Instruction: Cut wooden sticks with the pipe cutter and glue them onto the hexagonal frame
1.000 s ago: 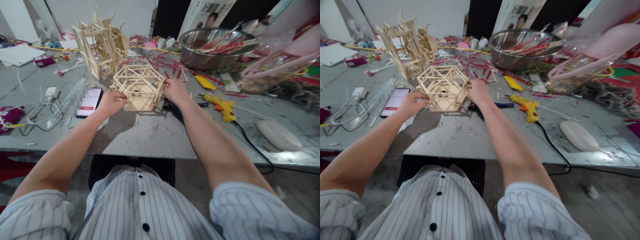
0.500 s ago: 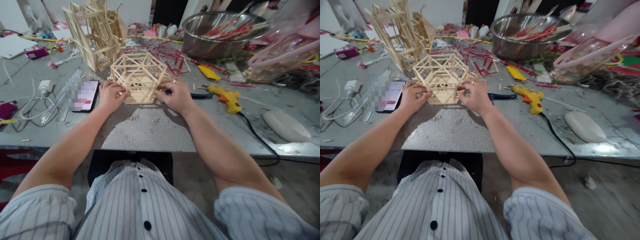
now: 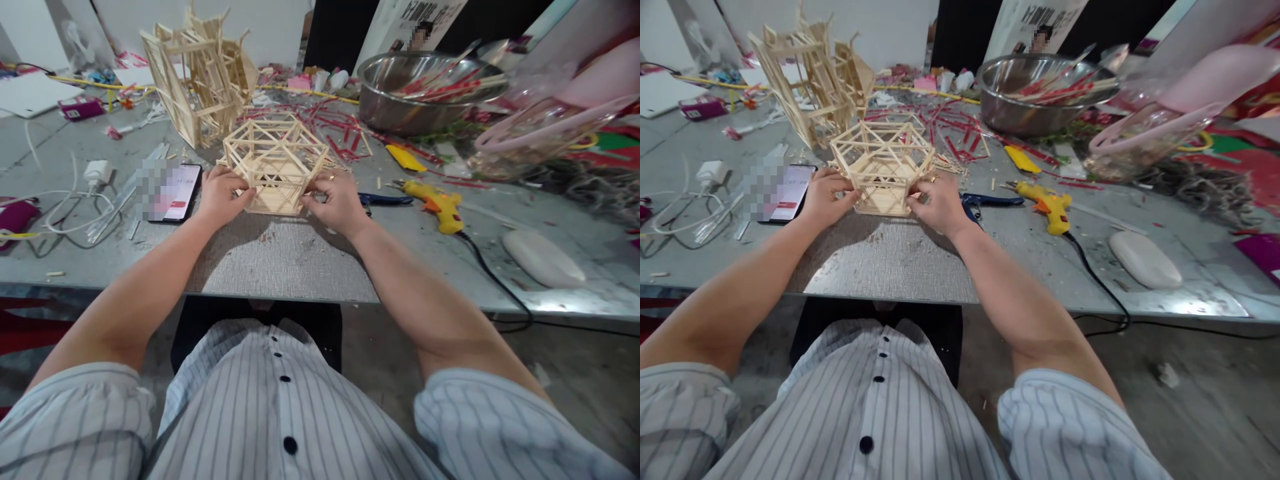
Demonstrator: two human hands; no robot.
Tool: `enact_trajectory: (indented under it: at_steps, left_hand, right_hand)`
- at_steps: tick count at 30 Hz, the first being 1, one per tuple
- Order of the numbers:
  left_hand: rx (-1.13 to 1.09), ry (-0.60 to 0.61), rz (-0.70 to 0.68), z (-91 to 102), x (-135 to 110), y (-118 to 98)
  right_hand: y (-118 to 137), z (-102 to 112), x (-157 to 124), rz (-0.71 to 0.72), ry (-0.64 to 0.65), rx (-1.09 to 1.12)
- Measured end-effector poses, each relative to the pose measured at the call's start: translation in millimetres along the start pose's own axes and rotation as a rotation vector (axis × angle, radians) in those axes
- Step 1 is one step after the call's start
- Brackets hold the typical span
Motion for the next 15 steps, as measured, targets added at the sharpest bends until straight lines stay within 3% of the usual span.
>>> enact_trajectory:
  at_steps: [6, 15]
  left_hand:
    - [-0.017, 0.061, -0.046, 5.5, -2.7, 3.8]
    - [-0.029, 0.037, -0.048, 6.6, -4.3, 3.7]
  right_hand:
    - [8.2, -3.9, -1.2, 0.027, 0.084, 0.017]
    - [10.1, -4.8, -1.0, 0.008, 0.144, 0.044]
Point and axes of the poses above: each hand's wrist, its own x-axis towards the middle knuckle, its own z-axis out of the back of the hand, y = z × x, the point moved 7 cm from there along x, towards the middle knuckle, and after that the axes turned 2 degrees about z, right-handed, at the moved point
